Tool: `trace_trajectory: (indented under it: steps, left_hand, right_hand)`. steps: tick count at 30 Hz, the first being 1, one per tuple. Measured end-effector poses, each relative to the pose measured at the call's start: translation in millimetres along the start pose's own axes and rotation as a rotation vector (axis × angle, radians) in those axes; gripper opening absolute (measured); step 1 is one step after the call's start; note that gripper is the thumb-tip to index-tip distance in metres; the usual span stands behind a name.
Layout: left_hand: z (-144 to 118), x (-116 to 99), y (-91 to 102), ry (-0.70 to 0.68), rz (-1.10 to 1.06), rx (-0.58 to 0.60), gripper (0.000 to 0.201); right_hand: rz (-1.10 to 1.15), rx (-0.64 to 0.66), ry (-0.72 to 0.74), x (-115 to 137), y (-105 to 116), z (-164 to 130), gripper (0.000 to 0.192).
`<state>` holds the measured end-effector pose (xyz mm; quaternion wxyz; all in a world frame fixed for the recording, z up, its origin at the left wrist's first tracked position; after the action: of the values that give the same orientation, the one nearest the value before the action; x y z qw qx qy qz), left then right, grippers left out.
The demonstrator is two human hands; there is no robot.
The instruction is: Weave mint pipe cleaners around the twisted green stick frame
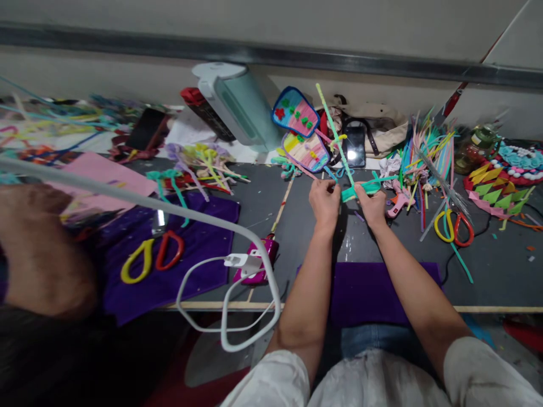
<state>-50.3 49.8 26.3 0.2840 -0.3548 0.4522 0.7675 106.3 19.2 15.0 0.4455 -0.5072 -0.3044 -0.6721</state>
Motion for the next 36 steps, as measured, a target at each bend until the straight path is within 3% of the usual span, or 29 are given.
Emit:
trace_trajectory:
  steps: [16, 22, 26, 31, 36]
  left_hand:
    - [-5, -3, 5.3, 0.011, -0.096, -0.060, 0.010]
    - [3, 9, 0.4, 0.157, -0.370, -0.058, 0.030]
    - [11, 30, -14.0, 0.395, -0.702, 0.028, 0.042]
    - [12, 50, -32.8, 0.670, -0.913, 0.266, 0.045]
    - [10, 51, -41.1, 0.707, -0.942, 0.394, 0.034]
  right_hand:
    - [0.020, -0.006, -0.062, -1, 1, 1, 0.039]
    - [0.065, -0.029, -0.098, -4, 1, 3, 0.038]
    - [0.126, -0.072, -0.126, -9, 2, 5, 0.038]
    - [0.223, -0.126, -0.155, -14, 2, 7, 0.034]
    - [0.201, -0.118, -0.162, -14, 2, 7, 0.035]
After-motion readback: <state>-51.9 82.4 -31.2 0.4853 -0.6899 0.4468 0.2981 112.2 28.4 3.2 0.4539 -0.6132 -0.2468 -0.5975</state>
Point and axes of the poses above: each hand's wrist, its own z-axis towards the middle knuckle, its own y-axis out of the back of the hand, x = y × z, the point moved 5 cm from there along z, towards the middle knuckle, and after that the axes turned 5 degrees about y, right-handed, at the moved point
